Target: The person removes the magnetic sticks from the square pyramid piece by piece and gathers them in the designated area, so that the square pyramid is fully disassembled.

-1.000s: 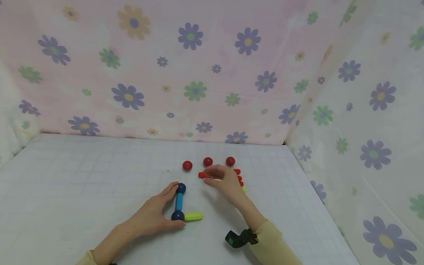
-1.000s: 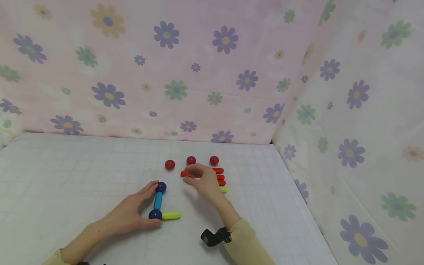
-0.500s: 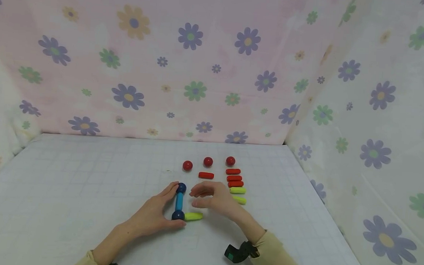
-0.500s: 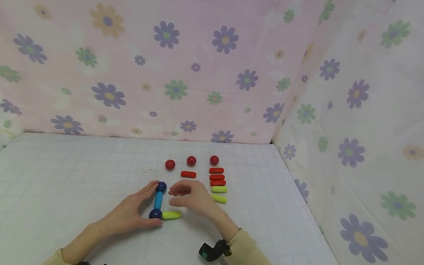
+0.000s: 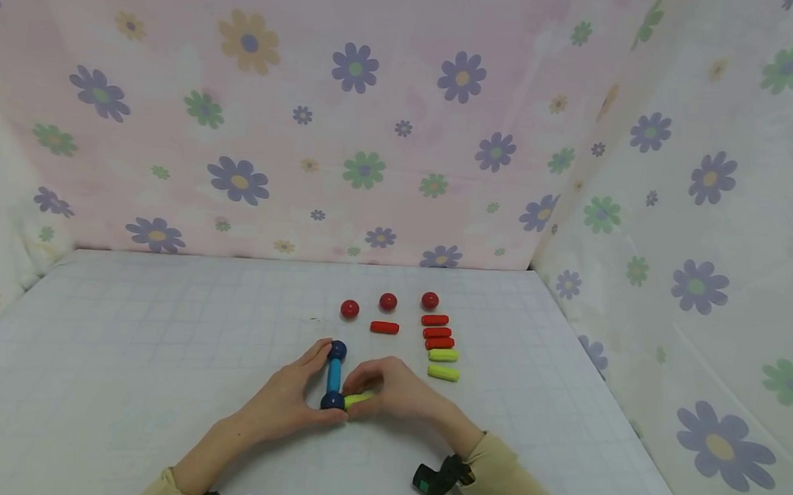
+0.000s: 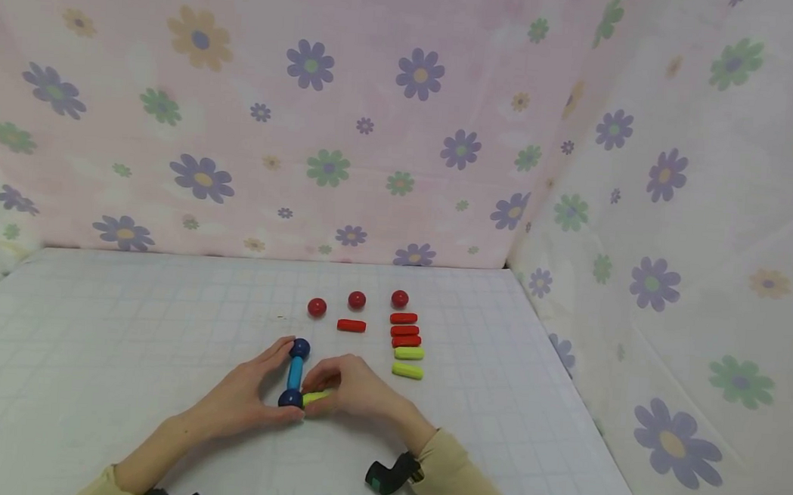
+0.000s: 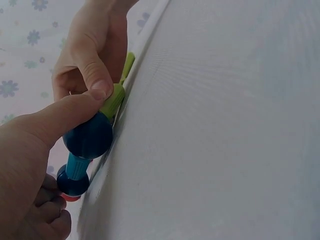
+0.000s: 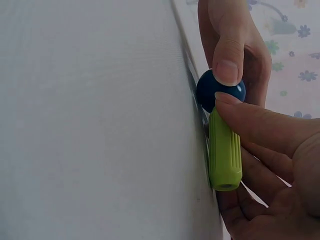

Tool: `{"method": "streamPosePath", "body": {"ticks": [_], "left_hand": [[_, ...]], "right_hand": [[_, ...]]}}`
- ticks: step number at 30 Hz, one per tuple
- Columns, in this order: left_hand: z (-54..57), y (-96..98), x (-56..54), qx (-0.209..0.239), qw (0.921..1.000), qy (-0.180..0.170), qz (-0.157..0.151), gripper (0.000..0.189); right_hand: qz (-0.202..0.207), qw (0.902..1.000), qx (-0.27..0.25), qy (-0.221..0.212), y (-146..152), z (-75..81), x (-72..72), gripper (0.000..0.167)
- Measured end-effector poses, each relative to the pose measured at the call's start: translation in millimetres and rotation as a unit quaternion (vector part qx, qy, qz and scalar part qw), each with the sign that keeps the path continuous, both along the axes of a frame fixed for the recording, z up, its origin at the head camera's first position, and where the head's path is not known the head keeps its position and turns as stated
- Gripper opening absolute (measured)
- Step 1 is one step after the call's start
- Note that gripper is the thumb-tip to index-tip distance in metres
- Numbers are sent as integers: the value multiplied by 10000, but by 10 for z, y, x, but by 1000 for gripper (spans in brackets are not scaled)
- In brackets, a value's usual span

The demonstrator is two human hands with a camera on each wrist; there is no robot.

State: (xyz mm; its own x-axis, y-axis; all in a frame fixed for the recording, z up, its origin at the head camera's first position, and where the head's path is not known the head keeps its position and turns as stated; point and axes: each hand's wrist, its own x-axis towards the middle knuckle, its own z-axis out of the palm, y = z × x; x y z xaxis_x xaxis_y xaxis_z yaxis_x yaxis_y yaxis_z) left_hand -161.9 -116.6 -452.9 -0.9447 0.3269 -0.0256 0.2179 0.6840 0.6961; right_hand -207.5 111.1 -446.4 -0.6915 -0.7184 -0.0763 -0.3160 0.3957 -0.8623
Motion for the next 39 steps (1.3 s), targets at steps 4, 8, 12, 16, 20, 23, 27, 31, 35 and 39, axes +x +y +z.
{"method": "streamPosePath", "body": {"ticks": [4,8,12,16,20,23,27,31,35,39], "left_hand": [[-6,-2,-4,9,10000,35,2,113],[-13,-5,-5,4,10000,46,0,114],[-18,-6,-7,9,10000,51,-6,114],[-20,-6,-8,-13,10000,38,2,114],[-16,-8,-7,-13,10000,37,37,115],[-12,-8,-6,-9,10000,26,62,117],[-9,-4,-6,-15,10000,7,92,120],[-7,-6,-6,20,10000,37,62,121],[-15,-13,-9,75,9999,70,12,119],[-25,-20,-11,112,9999,47,2,118]], "right_hand": [[48,9999,68,136,-10,5,28,24],[67,9994,164,300,-14,7,42,24],[86,9990,187,385,-15,8,49,24],[75,9992,154,369,-19,16,62,22],[101,9991,100,407,-16,16,69,22],[128,9988,44,468,-9,14,67,22],[128,9987,-94,490,-6,18,65,21],[73,9988,-149,453,-10,28,67,19],[4,9989,-128,443,-15,23,66,18],[-65,9993,-128,335,-17,12,66,18]]}}
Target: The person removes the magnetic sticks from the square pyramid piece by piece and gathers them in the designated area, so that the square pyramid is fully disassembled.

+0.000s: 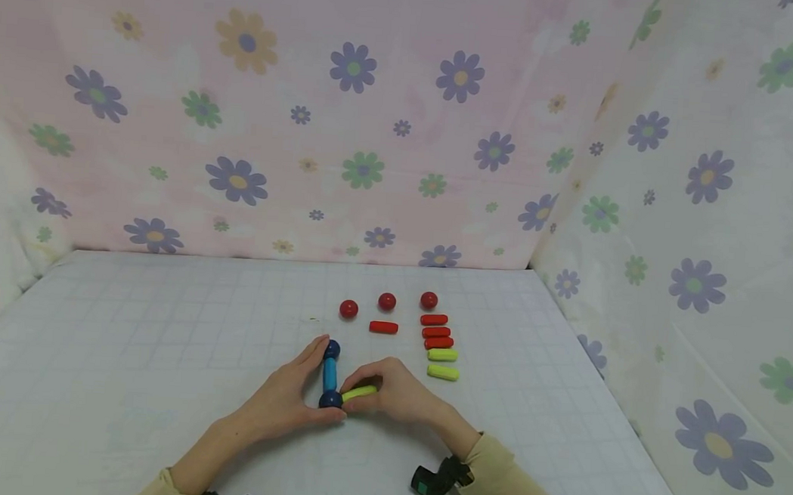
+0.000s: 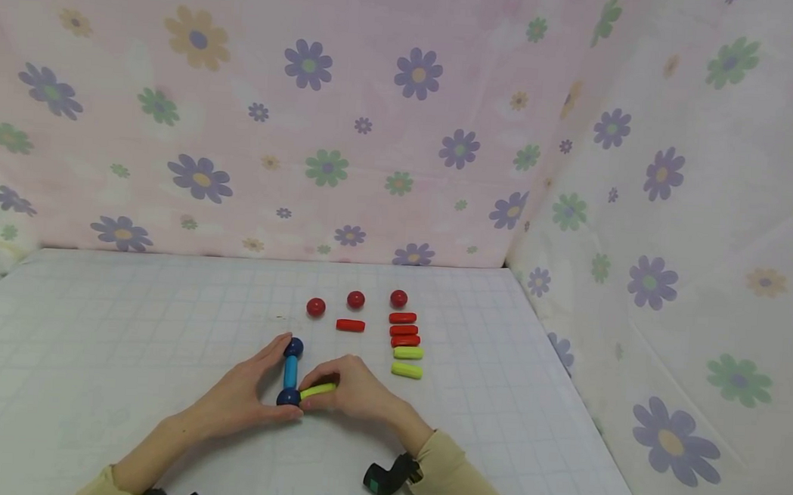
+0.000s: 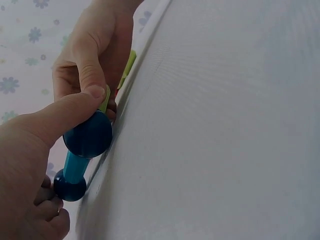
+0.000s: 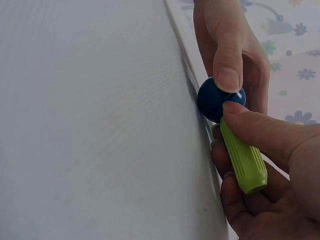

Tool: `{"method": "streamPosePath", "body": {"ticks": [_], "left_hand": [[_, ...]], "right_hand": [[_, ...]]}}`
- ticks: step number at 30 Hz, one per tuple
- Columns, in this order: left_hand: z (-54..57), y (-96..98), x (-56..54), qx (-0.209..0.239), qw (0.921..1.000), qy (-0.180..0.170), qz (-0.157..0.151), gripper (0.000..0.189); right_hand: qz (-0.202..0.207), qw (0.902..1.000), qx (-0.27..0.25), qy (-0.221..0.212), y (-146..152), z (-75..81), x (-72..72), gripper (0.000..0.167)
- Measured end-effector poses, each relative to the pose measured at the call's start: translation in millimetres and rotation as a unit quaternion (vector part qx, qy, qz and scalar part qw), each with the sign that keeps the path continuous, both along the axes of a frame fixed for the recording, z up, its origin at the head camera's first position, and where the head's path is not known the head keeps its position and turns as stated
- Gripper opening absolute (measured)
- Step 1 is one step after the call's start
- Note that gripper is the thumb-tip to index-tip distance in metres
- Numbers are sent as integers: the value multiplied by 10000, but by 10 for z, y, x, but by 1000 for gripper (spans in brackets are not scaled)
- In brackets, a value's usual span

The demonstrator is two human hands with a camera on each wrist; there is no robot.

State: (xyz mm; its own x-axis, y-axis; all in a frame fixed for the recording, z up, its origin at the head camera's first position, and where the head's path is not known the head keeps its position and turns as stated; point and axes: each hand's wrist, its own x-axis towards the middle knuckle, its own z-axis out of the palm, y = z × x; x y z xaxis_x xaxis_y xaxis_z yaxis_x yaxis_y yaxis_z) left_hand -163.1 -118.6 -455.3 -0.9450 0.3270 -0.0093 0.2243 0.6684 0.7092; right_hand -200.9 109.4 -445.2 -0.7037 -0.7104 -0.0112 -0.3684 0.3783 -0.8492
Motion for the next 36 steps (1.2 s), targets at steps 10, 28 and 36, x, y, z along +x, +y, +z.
{"method": "streamPosePath", "body": {"ticks": [10,28,36], "left_hand": [[2,-7,4,-10,10000,58,-32,118],[35,-2,6,-74,9999,46,-59,117],[29,4,8,-89,10000,-35,7,117]], "right_hand": [[-39,10000,31,-7,2,-35,-16,15],[19,10000,-19,11,17,-58,-28,13],[-306,9993,125,193,47,-23,-41,19]]}}
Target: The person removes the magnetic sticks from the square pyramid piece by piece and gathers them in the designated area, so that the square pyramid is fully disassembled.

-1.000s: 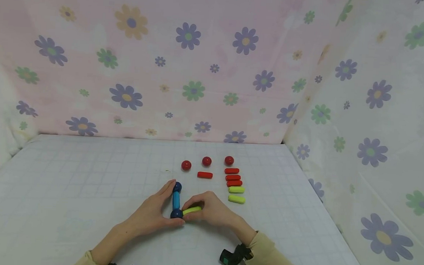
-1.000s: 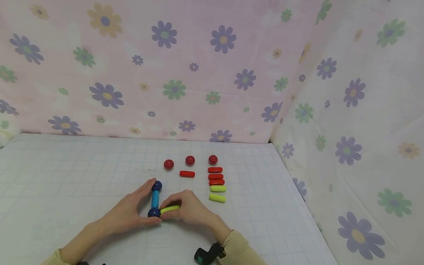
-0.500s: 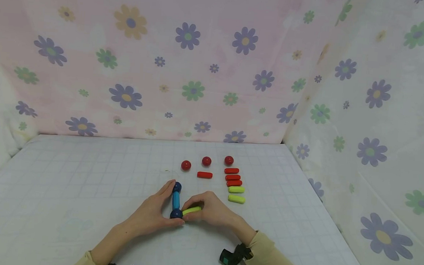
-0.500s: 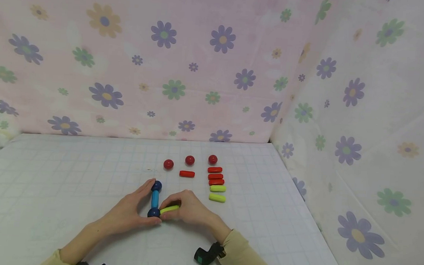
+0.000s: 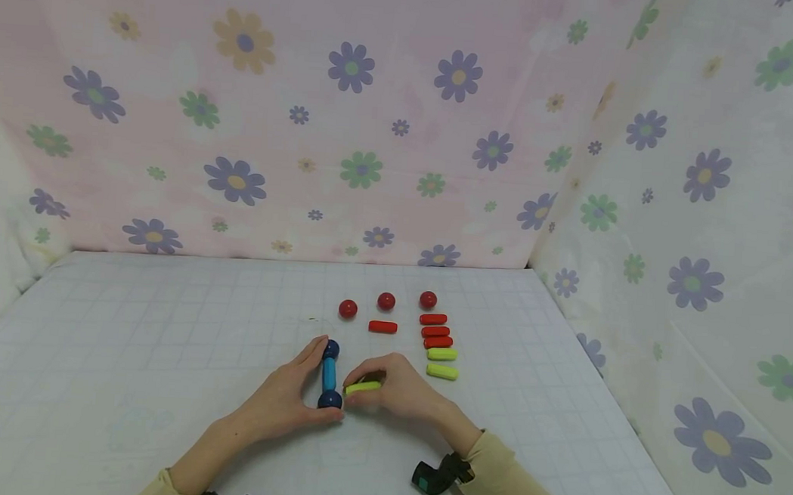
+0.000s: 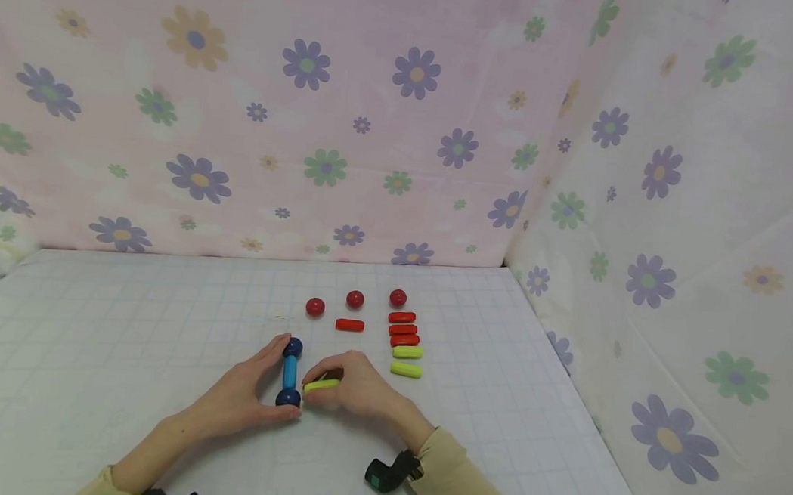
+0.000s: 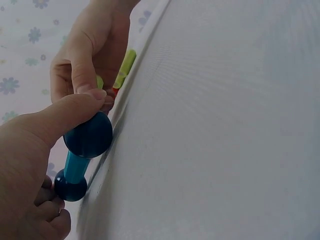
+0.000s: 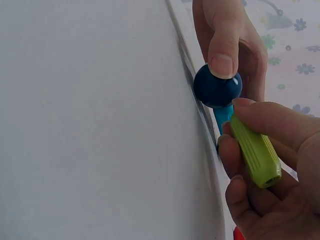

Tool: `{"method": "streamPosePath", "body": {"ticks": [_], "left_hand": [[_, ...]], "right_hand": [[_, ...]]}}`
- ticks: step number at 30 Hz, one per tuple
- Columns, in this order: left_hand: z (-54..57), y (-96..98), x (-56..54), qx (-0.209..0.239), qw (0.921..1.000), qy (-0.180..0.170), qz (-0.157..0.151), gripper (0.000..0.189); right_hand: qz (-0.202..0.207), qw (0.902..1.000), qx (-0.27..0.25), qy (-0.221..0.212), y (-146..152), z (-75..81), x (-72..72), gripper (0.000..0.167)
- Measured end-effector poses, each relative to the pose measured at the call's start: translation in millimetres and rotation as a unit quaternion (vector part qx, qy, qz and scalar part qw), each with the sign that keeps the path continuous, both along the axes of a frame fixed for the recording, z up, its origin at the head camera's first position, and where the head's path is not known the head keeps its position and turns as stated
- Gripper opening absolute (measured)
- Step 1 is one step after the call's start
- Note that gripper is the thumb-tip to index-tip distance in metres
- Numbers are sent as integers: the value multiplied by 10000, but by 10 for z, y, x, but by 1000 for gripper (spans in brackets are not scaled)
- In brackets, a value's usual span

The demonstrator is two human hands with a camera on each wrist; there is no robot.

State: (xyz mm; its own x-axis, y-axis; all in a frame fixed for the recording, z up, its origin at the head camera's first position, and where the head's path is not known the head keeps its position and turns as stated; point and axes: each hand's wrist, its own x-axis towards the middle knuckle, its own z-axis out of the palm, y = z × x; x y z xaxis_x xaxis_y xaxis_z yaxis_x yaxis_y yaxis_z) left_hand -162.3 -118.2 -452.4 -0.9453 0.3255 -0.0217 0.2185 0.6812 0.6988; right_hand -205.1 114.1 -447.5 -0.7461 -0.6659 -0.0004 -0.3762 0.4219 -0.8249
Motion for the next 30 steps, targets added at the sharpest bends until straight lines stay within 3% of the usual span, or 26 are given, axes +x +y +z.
{"method": "streamPosePath", "body": {"ticks": [9,16,30], "left_hand": [[-11,2,1,-1,10000,-17,43,116],[4,0,6,-17,10000,-61,44,116],[13,15,12,49,9998,-132,130,115]], "right_hand": [[-587,9981,-154,40,24,27,-30,14],[-1145,9932,-141,168,48,38,-51,20],[-1613,9839,-496,590,133,215,-244,28]]}}
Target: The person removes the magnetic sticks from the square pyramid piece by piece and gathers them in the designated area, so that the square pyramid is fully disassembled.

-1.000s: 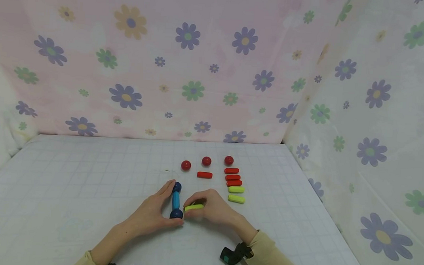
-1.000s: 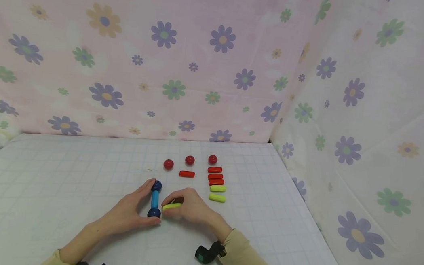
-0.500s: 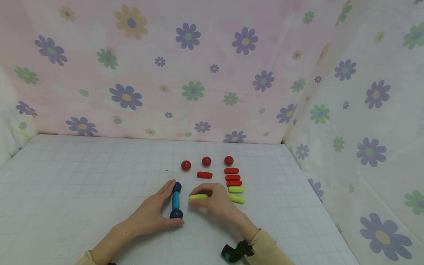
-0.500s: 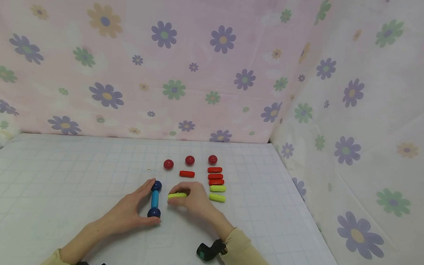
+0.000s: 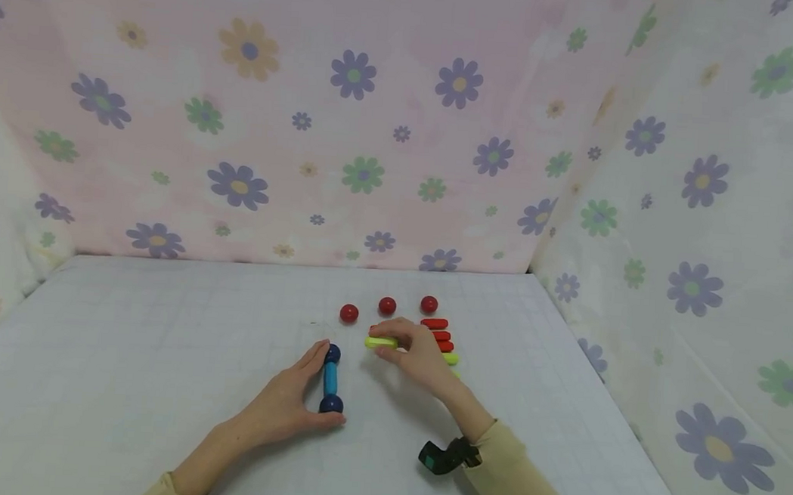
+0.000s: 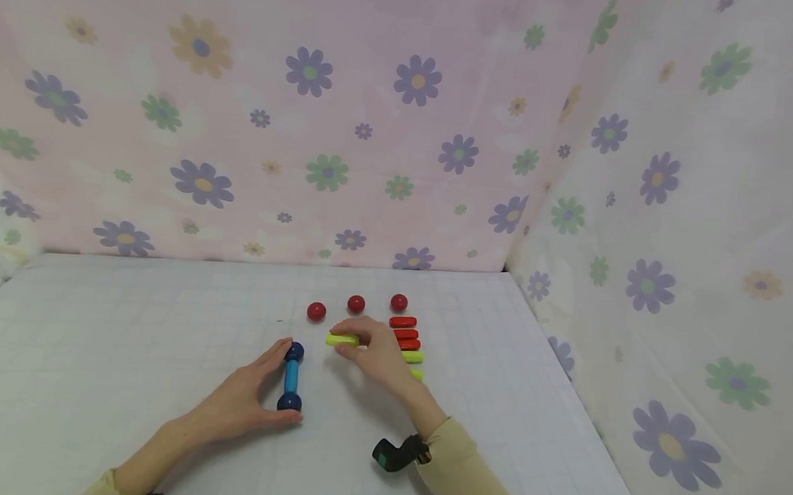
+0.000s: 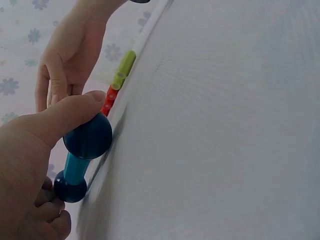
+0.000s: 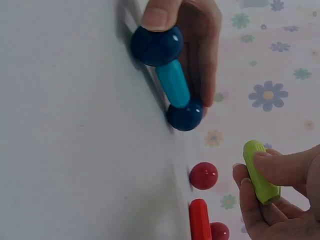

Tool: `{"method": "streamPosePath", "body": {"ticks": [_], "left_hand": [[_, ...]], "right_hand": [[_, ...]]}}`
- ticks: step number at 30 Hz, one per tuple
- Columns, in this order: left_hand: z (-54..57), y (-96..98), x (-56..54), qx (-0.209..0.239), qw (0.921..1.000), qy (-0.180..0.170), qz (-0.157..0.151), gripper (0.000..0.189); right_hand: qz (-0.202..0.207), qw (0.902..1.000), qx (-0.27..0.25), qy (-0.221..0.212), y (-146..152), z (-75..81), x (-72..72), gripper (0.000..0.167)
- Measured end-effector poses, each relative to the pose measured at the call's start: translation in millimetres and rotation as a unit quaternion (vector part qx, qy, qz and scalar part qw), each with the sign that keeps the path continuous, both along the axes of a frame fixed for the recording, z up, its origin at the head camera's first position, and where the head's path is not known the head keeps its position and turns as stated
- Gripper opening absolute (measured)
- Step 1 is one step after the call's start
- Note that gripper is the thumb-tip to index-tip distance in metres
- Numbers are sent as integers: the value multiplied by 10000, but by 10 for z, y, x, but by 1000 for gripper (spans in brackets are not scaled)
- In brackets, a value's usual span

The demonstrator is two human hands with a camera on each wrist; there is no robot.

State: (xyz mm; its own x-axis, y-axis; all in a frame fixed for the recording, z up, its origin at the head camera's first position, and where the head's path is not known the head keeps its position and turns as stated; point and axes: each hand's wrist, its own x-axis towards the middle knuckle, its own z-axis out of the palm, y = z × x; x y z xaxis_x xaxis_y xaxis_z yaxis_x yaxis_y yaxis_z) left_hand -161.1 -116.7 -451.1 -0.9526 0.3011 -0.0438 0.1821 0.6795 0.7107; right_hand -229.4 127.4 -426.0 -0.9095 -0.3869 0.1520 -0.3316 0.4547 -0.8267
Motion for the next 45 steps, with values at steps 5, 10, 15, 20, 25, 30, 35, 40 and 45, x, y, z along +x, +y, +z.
{"method": "streamPosePath", "body": {"ticks": [5,10,15,20,25,30,35,40,45], "left_hand": [[-16,4,-5,-43,9999,-114,29,116],[-14,-1,-6,-84,9999,-87,24,116],[-13,-1,-8,-71,10000,-55,-17,116],[-24,-2,-14,-92,10000,-21,-28,116],[-27,1,-20,-90,10000,-35,-25,116],[-22,2,-22,-129,9999,-68,-3,116],[-20,3,-22,-126,9999,-85,-3,116],[-21,1,-17,-122,9999,-49,-20,116],[-15,-1,-13,-111,9999,-27,-45,116]], "right_hand": [[-374,9992,-156,-6,54,-27,-70,29],[-868,9956,-268,-221,87,-80,-108,25],[-1155,9928,-187,-248,94,-122,-128,22],[-1274,9914,-110,-281,90,-174,-141,21],[-1344,9906,-32,-250,93,-217,-147,22],[-1343,9904,225,-217,93,-220,-136,20],[-1368,9893,484,-129,86,-237,-130,19],[-1343,9888,640,92,91,-263,-135,18],[-1272,9893,686,191,94,-272,-138,18]]}}
